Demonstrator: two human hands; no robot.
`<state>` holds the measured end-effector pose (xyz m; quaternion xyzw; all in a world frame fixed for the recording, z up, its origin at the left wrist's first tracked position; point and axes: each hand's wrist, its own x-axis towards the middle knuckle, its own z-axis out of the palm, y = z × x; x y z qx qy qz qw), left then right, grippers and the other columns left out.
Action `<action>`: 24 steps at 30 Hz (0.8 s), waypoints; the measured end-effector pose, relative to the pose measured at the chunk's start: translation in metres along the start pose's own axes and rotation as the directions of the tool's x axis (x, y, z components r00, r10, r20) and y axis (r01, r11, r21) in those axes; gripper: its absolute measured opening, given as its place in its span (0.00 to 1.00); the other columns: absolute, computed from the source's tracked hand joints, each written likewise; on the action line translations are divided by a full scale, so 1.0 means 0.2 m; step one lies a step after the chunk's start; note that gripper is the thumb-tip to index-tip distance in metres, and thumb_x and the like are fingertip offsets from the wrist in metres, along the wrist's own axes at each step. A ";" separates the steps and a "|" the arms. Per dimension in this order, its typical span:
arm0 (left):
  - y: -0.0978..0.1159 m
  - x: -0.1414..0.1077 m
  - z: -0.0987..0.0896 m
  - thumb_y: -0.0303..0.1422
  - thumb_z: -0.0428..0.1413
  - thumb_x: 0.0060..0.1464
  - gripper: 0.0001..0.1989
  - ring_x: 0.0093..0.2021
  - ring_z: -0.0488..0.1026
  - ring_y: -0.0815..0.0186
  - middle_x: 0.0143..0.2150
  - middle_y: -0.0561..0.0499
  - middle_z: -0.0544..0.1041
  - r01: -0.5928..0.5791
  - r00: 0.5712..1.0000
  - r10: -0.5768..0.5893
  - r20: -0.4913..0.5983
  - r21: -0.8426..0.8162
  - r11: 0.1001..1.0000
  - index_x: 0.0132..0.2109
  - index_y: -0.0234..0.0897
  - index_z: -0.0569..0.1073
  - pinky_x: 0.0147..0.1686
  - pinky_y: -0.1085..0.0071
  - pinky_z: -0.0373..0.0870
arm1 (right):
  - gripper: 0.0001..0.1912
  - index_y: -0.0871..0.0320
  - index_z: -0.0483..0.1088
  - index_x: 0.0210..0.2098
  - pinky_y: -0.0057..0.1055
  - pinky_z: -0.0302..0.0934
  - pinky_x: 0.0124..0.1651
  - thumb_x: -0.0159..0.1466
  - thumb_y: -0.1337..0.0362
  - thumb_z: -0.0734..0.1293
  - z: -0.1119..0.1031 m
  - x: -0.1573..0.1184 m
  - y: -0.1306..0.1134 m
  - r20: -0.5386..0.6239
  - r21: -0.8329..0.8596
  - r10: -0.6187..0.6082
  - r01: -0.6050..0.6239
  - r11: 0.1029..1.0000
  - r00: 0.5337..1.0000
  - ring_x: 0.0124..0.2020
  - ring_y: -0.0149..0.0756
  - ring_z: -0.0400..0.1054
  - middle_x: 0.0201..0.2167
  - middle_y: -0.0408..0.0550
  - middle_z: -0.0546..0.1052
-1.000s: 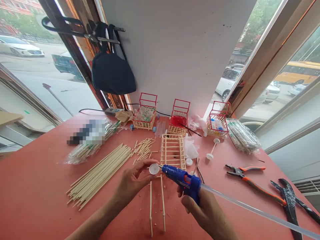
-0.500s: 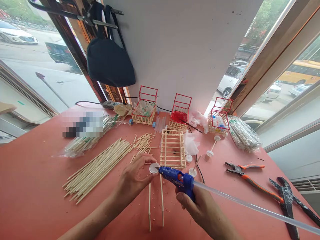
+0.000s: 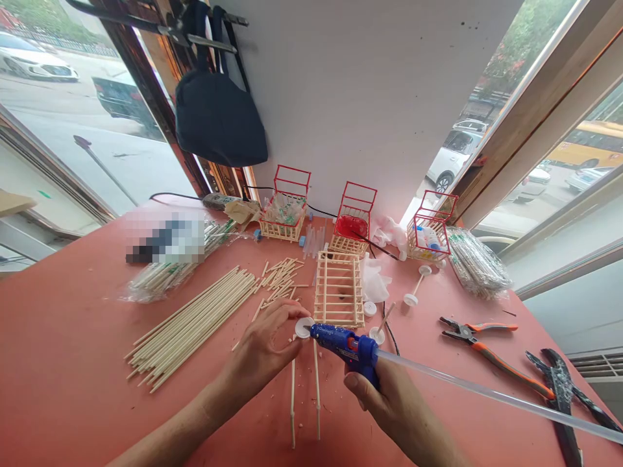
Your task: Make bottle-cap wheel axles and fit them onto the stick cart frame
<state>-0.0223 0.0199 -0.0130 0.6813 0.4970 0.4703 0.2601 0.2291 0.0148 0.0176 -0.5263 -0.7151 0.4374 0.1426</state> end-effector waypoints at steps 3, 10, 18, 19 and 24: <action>-0.01 0.00 0.00 0.16 0.56 0.52 0.19 0.52 0.74 0.57 0.47 0.48 0.77 -0.001 1.000 0.001 -0.008 0.002 1.000 0.47 0.42 0.74 0.53 0.63 0.70 | 0.25 0.56 0.64 0.28 0.29 0.53 0.26 0.66 0.40 0.60 0.00 0.00 0.00 -0.002 -0.008 0.019 -0.019 1.000 1.000 0.22 0.33 0.60 0.20 0.42 0.68; 0.00 0.00 0.00 0.17 0.56 0.54 0.17 0.52 0.74 0.57 0.46 0.48 0.77 -0.010 1.000 0.010 0.008 0.004 1.000 0.46 0.41 0.74 0.51 0.63 0.70 | 0.26 0.56 0.63 0.28 0.29 0.52 0.26 0.67 0.39 0.59 0.01 0.00 0.00 -0.010 -0.029 0.003 -0.003 1.000 1.000 0.22 0.32 0.59 0.20 0.42 0.67; -0.01 0.00 0.00 0.18 0.56 0.55 0.15 0.52 0.74 0.57 0.46 0.48 0.77 -0.028 0.999 0.028 0.016 0.016 0.999 0.46 0.40 0.73 0.52 0.64 0.69 | 0.24 0.55 0.64 0.28 0.28 0.52 0.25 0.66 0.41 0.60 0.01 0.00 0.01 -0.019 -0.029 0.005 -0.006 1.000 1.000 0.21 0.32 0.58 0.19 0.42 0.67; -0.01 0.00 0.00 0.18 0.57 0.55 0.15 0.52 0.74 0.57 0.46 0.48 0.77 -0.029 0.999 0.028 0.015 0.016 0.999 0.46 0.40 0.73 0.52 0.63 0.70 | 0.24 0.55 0.64 0.27 0.28 0.52 0.25 0.66 0.41 0.60 0.01 0.00 0.01 -0.016 -0.031 0.010 -0.010 0.999 1.000 0.21 0.32 0.58 0.20 0.42 0.67; 0.00 0.00 0.00 0.18 0.57 0.55 0.16 0.52 0.74 0.57 0.46 0.48 0.77 -0.031 0.999 0.031 0.009 0.024 0.999 0.47 0.41 0.73 0.52 0.63 0.70 | 0.26 0.55 0.64 0.29 0.29 0.52 0.26 0.66 0.38 0.59 0.01 0.01 0.01 -0.005 -0.043 0.036 -0.036 0.998 0.999 0.22 0.33 0.58 0.20 0.42 0.66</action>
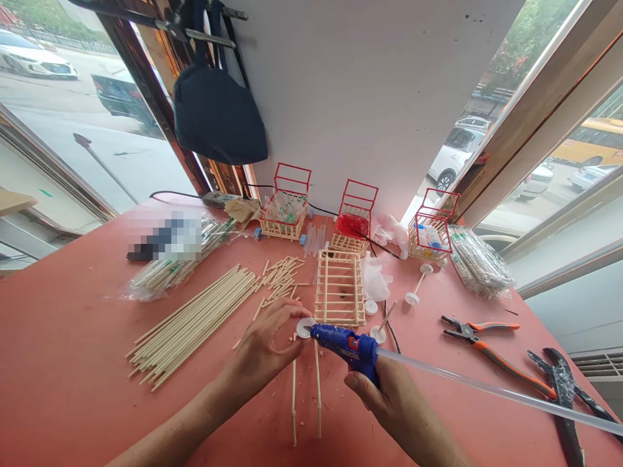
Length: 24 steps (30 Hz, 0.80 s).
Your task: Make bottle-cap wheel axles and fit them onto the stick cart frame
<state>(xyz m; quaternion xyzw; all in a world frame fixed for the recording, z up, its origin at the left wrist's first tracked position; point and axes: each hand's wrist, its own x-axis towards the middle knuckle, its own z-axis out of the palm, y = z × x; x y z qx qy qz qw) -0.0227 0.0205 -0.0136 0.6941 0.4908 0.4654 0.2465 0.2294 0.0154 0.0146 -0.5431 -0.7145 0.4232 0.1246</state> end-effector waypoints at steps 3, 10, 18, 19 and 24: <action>0.00 0.00 0.00 0.18 0.58 0.56 0.15 0.53 0.73 0.58 0.46 0.48 0.77 -0.019 1.000 0.019 -0.002 -0.003 1.000 0.47 0.40 0.74 0.52 0.64 0.70 | 0.27 0.55 0.63 0.28 0.29 0.52 0.26 0.65 0.38 0.58 0.00 0.00 0.00 0.002 -0.020 0.011 -0.011 1.000 1.000 0.22 0.33 0.59 0.20 0.42 0.66; -0.01 0.00 0.01 0.19 0.58 0.57 0.14 0.53 0.73 0.58 0.46 0.48 0.77 -0.038 0.999 0.038 -0.007 -0.008 0.999 0.47 0.40 0.74 0.52 0.64 0.70 | 0.26 0.55 0.62 0.28 0.30 0.52 0.26 0.64 0.38 0.58 0.00 0.00 -0.01 0.002 -0.026 0.047 -0.046 0.999 0.999 0.23 0.34 0.58 0.20 0.42 0.66; -0.01 0.00 0.00 0.17 0.58 0.55 0.16 0.53 0.74 0.57 0.46 0.48 0.77 -0.012 1.000 0.012 0.000 -0.010 1.000 0.47 0.40 0.74 0.53 0.61 0.70 | 0.24 0.54 0.60 0.26 0.31 0.50 0.26 0.64 0.40 0.57 0.00 0.00 -0.04 -0.013 -0.065 0.059 -0.060 0.996 0.998 0.22 0.34 0.59 0.20 0.43 0.66; -0.01 0.00 0.00 0.17 0.58 0.55 0.16 0.53 0.74 0.57 0.46 0.48 0.77 -0.013 1.000 0.013 -0.004 -0.009 1.000 0.46 0.40 0.74 0.53 0.61 0.70 | 0.24 0.54 0.60 0.26 0.31 0.50 0.26 0.64 0.40 0.57 0.00 0.00 -0.04 -0.014 -0.065 0.063 -0.063 0.996 0.998 0.22 0.34 0.59 0.20 0.43 0.66; -0.02 0.00 0.00 0.16 0.57 0.53 0.18 0.53 0.74 0.57 0.46 0.49 0.77 -0.021 1.000 0.020 -0.009 -0.019 1.000 0.47 0.41 0.74 0.52 0.61 0.70 | 0.25 0.54 0.61 0.26 0.31 0.51 0.26 0.64 0.39 0.57 0.00 0.00 -0.03 -0.014 -0.066 0.067 -0.068 0.996 0.998 0.22 0.35 0.60 0.20 0.43 0.66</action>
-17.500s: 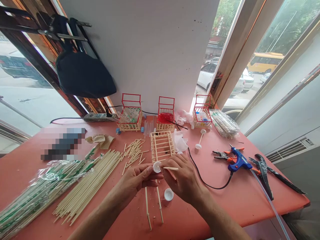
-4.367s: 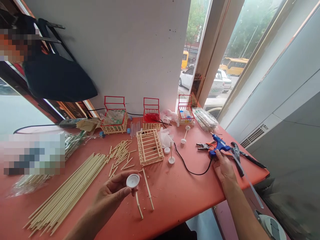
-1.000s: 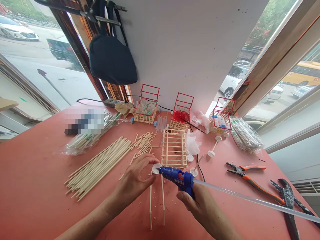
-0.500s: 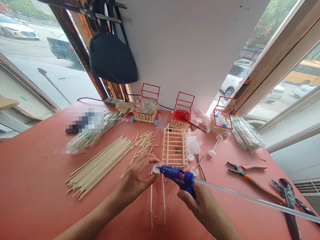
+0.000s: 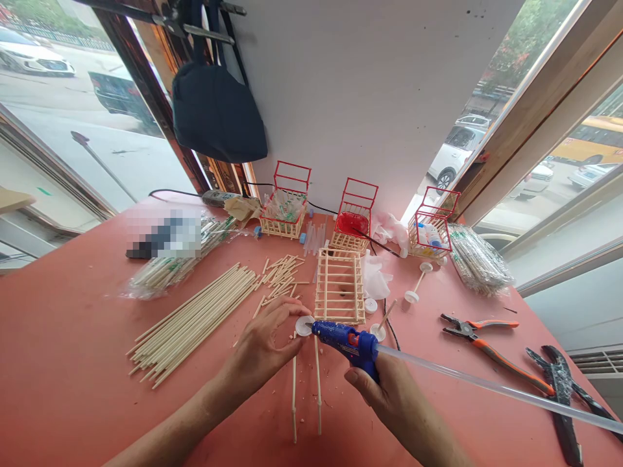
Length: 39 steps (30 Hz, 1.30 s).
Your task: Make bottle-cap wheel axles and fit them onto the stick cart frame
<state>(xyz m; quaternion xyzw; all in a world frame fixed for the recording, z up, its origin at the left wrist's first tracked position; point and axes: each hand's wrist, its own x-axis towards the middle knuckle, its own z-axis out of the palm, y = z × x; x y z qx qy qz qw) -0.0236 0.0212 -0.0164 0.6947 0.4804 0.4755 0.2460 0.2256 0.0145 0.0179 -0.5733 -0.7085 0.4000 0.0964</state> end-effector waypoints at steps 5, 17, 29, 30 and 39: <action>0.01 0.00 0.00 0.16 0.57 0.53 0.18 0.53 0.73 0.56 0.46 0.48 0.77 0.008 1.000 -0.008 -0.001 0.015 1.000 0.46 0.42 0.74 0.52 0.61 0.71 | 0.25 0.54 0.60 0.26 0.30 0.51 0.25 0.65 0.39 0.57 -0.01 0.00 0.00 -0.018 -0.012 -0.045 0.045 0.999 0.999 0.22 0.35 0.60 0.19 0.42 0.66; 0.00 0.00 0.00 0.16 0.57 0.54 0.18 0.52 0.74 0.58 0.46 0.49 0.77 0.009 1.000 -0.009 0.018 0.005 1.000 0.47 0.42 0.74 0.52 0.61 0.71 | 0.26 0.54 0.63 0.25 0.29 0.52 0.22 0.66 0.40 0.59 0.00 0.00 0.03 -0.081 -0.066 -0.105 0.100 0.993 0.991 0.21 0.34 0.61 0.18 0.42 0.68; 0.00 0.00 0.00 0.17 0.57 0.54 0.16 0.51 0.74 0.57 0.45 0.48 0.77 0.010 1.000 -0.010 0.003 0.016 1.000 0.45 0.41 0.74 0.51 0.61 0.72 | 0.26 0.54 0.63 0.26 0.29 0.51 0.23 0.66 0.39 0.59 0.00 -0.02 0.05 -0.064 -0.055 -0.065 0.061 0.997 0.996 0.22 0.34 0.60 0.19 0.43 0.69; 0.00 0.00 0.00 0.17 0.57 0.54 0.16 0.51 0.74 0.57 0.45 0.48 0.77 0.011 1.000 -0.011 0.001 0.016 1.000 0.45 0.41 0.74 0.50 0.62 0.72 | 0.26 0.54 0.63 0.26 0.29 0.51 0.23 0.66 0.39 0.59 0.00 -0.02 0.05 -0.060 -0.060 -0.062 0.058 0.997 0.996 0.22 0.35 0.60 0.19 0.43 0.69; 0.00 0.01 -0.01 0.17 0.57 0.53 0.16 0.52 0.74 0.58 0.45 0.48 0.77 0.029 1.000 -0.029 0.011 0.021 0.999 0.45 0.40 0.74 0.51 0.62 0.72 | 0.24 0.54 0.63 0.28 0.30 0.54 0.24 0.66 0.40 0.59 -0.01 -0.01 0.02 -0.023 -0.063 -0.066 0.065 0.996 0.998 0.22 0.35 0.60 0.20 0.44 0.69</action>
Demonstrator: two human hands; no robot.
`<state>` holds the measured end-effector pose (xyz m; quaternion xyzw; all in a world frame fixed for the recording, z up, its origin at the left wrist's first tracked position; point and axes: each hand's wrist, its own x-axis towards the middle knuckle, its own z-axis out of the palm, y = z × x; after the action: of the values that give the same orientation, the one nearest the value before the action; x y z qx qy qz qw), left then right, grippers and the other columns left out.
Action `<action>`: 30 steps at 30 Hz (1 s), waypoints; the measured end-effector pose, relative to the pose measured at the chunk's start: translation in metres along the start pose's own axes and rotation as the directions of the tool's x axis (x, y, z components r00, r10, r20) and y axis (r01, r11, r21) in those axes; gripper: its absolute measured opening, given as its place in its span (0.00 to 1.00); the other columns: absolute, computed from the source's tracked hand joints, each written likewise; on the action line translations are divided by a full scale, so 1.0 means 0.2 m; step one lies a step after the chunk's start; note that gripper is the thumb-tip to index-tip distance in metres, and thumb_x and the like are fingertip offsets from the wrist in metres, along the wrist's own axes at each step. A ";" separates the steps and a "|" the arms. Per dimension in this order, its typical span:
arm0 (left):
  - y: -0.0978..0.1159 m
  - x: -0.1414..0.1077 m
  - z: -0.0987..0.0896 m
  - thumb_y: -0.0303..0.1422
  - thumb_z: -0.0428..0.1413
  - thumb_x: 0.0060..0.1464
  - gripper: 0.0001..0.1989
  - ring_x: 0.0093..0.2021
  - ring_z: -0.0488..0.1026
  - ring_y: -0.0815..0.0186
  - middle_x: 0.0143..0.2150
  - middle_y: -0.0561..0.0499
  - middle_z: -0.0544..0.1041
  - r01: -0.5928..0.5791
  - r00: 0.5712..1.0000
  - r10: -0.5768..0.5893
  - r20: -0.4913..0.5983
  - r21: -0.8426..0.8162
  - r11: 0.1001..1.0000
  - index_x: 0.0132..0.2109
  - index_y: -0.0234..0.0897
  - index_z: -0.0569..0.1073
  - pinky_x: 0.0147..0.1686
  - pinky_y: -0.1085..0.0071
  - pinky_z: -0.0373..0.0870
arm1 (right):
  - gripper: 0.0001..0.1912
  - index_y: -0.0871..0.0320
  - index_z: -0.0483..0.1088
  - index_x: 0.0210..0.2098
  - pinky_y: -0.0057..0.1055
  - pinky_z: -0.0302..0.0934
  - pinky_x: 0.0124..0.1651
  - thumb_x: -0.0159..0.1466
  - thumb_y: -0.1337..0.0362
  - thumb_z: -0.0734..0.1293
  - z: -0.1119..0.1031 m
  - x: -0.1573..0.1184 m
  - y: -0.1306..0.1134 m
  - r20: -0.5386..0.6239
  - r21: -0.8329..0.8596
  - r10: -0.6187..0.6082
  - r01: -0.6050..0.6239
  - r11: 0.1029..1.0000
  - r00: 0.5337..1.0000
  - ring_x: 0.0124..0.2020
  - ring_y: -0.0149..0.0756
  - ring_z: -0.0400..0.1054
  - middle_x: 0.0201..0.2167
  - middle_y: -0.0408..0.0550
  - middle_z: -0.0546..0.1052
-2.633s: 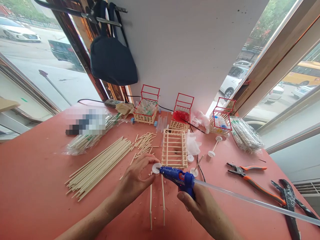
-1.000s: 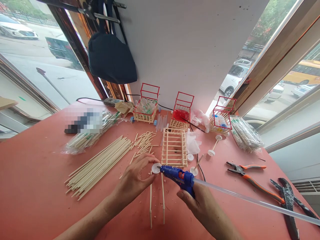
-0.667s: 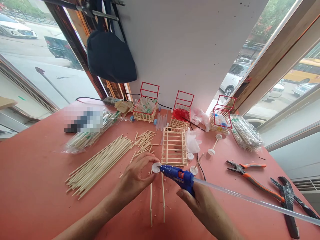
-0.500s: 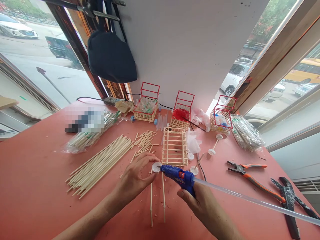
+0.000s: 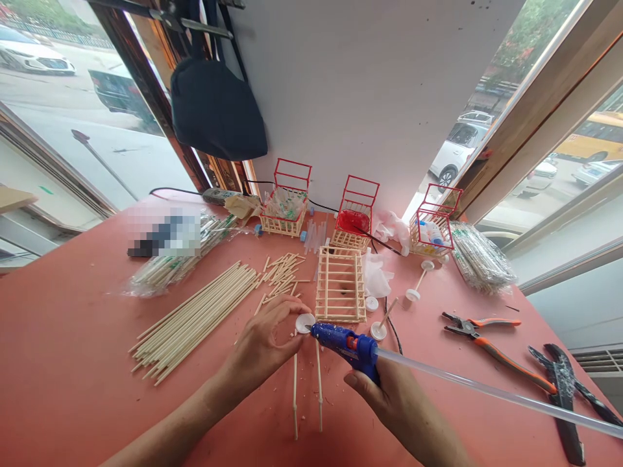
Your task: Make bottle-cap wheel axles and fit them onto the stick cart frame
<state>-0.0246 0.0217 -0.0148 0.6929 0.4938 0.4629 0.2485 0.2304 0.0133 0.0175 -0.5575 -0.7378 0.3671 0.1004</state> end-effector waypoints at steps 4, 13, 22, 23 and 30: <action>-0.01 0.00 0.01 0.16 0.57 0.52 0.18 0.53 0.74 0.57 0.46 0.48 0.77 -0.011 1.000 0.012 -0.013 0.008 1.000 0.45 0.40 0.74 0.52 0.61 0.72 | 0.23 0.53 0.62 0.26 0.30 0.53 0.23 0.65 0.42 0.61 0.01 0.00 0.00 -0.022 -0.005 0.009 -0.009 1.000 1.000 0.22 0.36 0.59 0.19 0.44 0.69; 0.00 -0.01 0.01 0.16 0.55 0.52 0.17 0.52 0.75 0.56 0.45 0.48 0.78 -0.007 1.000 0.007 -0.003 0.013 1.000 0.45 0.41 0.74 0.51 0.60 0.73 | 0.22 0.54 0.64 0.27 0.28 0.52 0.22 0.66 0.43 0.61 0.00 -0.01 -0.02 -0.026 0.013 -0.014 0.015 1.000 1.000 0.22 0.34 0.59 0.19 0.43 0.68; 0.01 -0.01 0.01 0.18 0.56 0.55 0.15 0.50 0.75 0.58 0.45 0.48 0.77 -0.008 0.999 0.008 0.033 0.004 1.000 0.45 0.41 0.73 0.50 0.62 0.72 | 0.23 0.54 0.62 0.25 0.28 0.50 0.22 0.66 0.43 0.59 0.00 0.00 -0.02 -0.036 -0.009 -0.024 0.024 1.000 0.999 0.21 0.33 0.59 0.18 0.42 0.67; 0.01 -0.01 0.01 0.18 0.56 0.55 0.15 0.50 0.75 0.58 0.45 0.48 0.77 -0.009 0.999 0.009 0.032 0.002 1.000 0.46 0.41 0.74 0.50 0.62 0.73 | 0.23 0.54 0.62 0.24 0.28 0.50 0.22 0.66 0.43 0.59 0.00 0.00 -0.02 -0.034 -0.009 -0.027 0.027 1.000 0.999 0.21 0.33 0.59 0.18 0.42 0.67; 0.00 -0.01 0.00 0.20 0.56 0.56 0.14 0.52 0.75 0.57 0.46 0.48 0.77 -0.018 0.999 0.018 0.027 0.006 1.000 0.46 0.41 0.73 0.50 0.61 0.74 | 0.26 0.55 0.61 0.23 0.28 0.48 0.22 0.67 0.42 0.60 0.00 0.01 -0.02 -0.049 0.001 -0.042 0.042 0.999 0.998 0.20 0.31 0.57 0.17 0.41 0.66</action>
<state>-0.0242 0.0204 -0.0159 0.7044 0.4857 0.4540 0.2487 0.2276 0.0151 0.0194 -0.5506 -0.7463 0.3520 0.1268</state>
